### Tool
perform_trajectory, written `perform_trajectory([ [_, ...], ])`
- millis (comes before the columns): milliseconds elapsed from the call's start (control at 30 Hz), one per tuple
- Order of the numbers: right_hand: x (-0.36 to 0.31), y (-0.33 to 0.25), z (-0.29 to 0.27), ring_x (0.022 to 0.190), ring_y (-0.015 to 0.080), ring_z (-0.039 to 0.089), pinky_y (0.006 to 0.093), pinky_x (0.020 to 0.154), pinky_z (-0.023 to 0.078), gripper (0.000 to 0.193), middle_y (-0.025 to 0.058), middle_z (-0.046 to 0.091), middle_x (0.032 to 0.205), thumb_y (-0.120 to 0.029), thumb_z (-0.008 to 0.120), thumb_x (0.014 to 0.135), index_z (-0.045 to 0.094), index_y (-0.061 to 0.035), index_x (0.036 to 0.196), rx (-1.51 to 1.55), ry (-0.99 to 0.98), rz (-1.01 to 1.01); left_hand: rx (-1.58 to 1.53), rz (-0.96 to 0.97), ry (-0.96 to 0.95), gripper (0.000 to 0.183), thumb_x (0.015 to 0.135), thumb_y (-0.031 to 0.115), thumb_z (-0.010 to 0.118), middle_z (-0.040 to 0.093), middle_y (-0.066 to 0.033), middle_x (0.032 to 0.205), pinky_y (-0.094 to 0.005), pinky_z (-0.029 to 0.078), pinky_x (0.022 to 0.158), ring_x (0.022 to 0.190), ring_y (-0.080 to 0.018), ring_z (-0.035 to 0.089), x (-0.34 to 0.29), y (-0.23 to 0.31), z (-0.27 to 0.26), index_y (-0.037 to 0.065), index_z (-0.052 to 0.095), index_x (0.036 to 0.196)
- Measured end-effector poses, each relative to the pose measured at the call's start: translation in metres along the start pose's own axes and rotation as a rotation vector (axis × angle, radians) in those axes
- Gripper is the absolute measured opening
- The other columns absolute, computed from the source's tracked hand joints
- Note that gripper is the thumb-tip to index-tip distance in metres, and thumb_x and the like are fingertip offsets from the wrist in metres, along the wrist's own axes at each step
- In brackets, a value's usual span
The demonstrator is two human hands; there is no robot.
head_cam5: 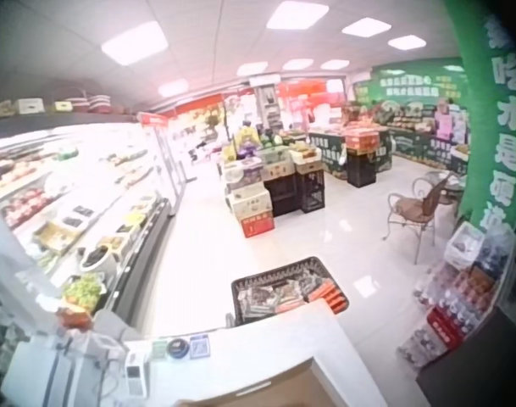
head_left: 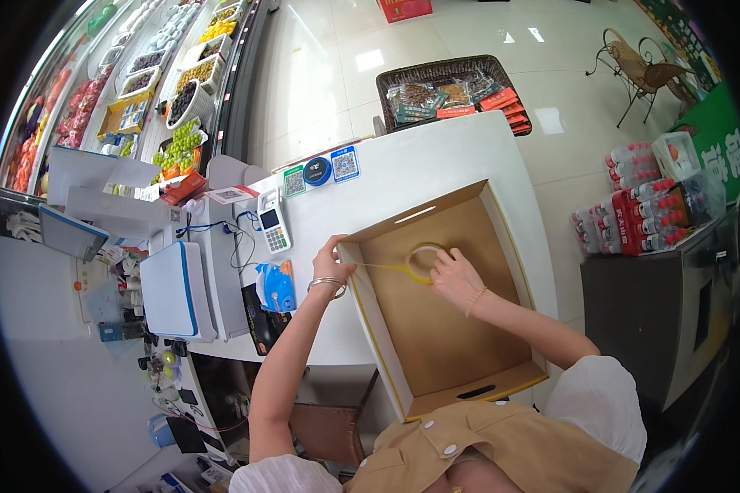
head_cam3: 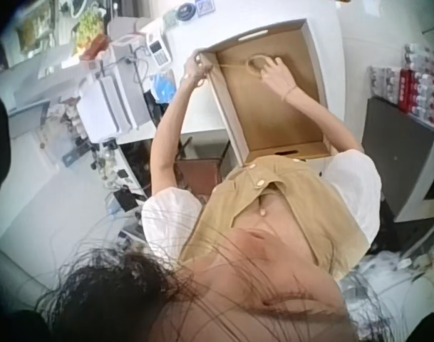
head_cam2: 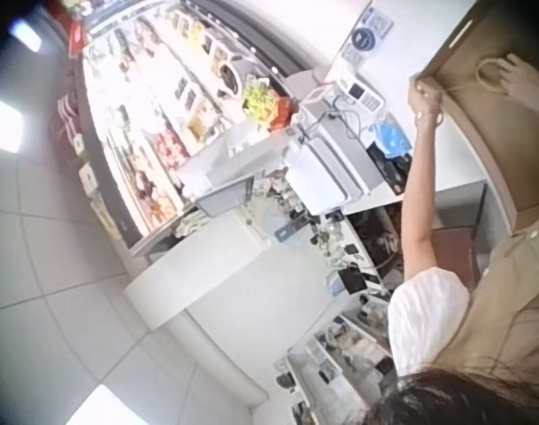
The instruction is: The person assembles a cardboard box by folding and taping its edges. They then retrieve a pink sheet from a shelf, place it on the counter, and begin rolling it into a cylindrical shape.
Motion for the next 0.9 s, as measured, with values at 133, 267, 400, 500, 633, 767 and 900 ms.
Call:
perform_trajectory([
  [133, 0.008, 0.000, 0.007, 0.081, 0.0204, 0.055, 0.0341, 0.080, 0.039, 0.021, 0.0040, 0.059, 0.061, -0.025, 0.062, 0.078, 0.069, -0.0078, 0.068, -0.068, -0.065, -0.022, 0.109, 0.001, 0.106, 0.054, 0.064, -0.003, 0.069, 0.067, -0.0096, 0.075, -0.0327, 0.052, 0.062, 0.065, -0.0153, 0.065, 0.003, 0.001, -0.003, 0.017, 0.065, 0.114],
  [267, 0.032, -0.021, 0.002, 0.067, 0.0183, 0.058, 0.0331, 0.073, 0.042, 0.026, 0.0039, 0.060, 0.060, -0.029, 0.062, 0.082, 0.066, -0.0093, 0.064, 0.044, 0.004, 0.032, 0.146, -0.011, 0.169, 0.042, 0.066, 0.003, 0.070, 0.063, -0.0076, 0.063, -0.0325, 0.051, 0.060, 0.057, -0.0148, 0.061, 0.009, 0.001, -0.011, 0.017, 0.072, 0.105],
  [400, 0.060, -0.041, -0.002, 0.059, 0.0168, 0.061, 0.0329, 0.058, 0.046, 0.024, 0.0032, 0.060, 0.058, -0.025, 0.060, 0.084, 0.066, -0.0119, 0.066, 0.155, 0.040, 0.198, 0.173, -0.016, 0.216, 0.038, 0.066, 0.006, 0.071, 0.062, -0.0074, 0.061, -0.0326, 0.051, 0.060, 0.055, -0.0158, 0.060, 0.012, -0.003, -0.014, 0.019, 0.074, 0.102],
  [500, 0.073, -0.047, 0.001, 0.058, 0.0206, 0.064, 0.0336, 0.047, 0.048, 0.030, 0.0068, 0.061, 0.059, -0.028, 0.060, 0.088, 0.066, -0.0089, 0.066, 0.253, 0.043, 0.272, 0.181, 0.010, 0.252, 0.038, 0.066, 0.006, 0.070, 0.063, -0.0080, 0.062, -0.0329, 0.051, 0.060, 0.056, -0.0165, 0.060, 0.008, 0.002, -0.013, 0.019, 0.075, 0.101],
  [633, 0.074, -0.051, 0.011, 0.057, 0.0248, 0.065, 0.0348, 0.050, 0.049, 0.035, 0.0114, 0.062, 0.060, -0.031, 0.060, 0.089, 0.066, -0.0047, 0.066, 0.310, 0.006, 0.381, 0.213, 0.038, 0.282, 0.034, 0.067, 0.008, 0.069, 0.064, -0.0093, 0.064, -0.0334, 0.052, 0.063, 0.059, -0.0189, 0.063, 0.005, 0.009, -0.012, 0.018, 0.075, 0.099],
  [767, 0.064, -0.045, 0.016, 0.057, 0.0262, 0.065, 0.0354, 0.051, 0.050, 0.035, 0.0122, 0.062, 0.060, -0.030, 0.060, 0.089, 0.067, -0.0036, 0.069, 0.320, -0.025, 0.479, 0.261, 0.020, 0.306, 0.031, 0.068, 0.009, 0.068, 0.068, -0.0127, 0.071, -0.0343, 0.053, 0.068, 0.066, -0.0227, 0.067, 0.003, 0.019, -0.013, 0.017, 0.076, 0.096],
  [900, 0.060, -0.042, 0.016, 0.054, 0.0251, 0.063, 0.0353, 0.052, 0.050, 0.032, 0.0114, 0.061, 0.058, -0.029, 0.060, 0.089, 0.064, -0.0036, 0.069, 0.240, 0.062, 0.454, 0.220, -0.013, 0.283, 0.030, 0.068, 0.007, 0.066, 0.070, -0.0148, 0.076, -0.0351, 0.053, 0.071, 0.070, -0.0251, 0.068, 0.011, 0.014, -0.014, 0.015, 0.076, 0.095],
])
Point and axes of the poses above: each hand's wrist, its own x-axis towards the middle knuckle, its own z-axis out of the palm, y = z × x, the point moved 5 cm from there along x, towards the middle knuckle
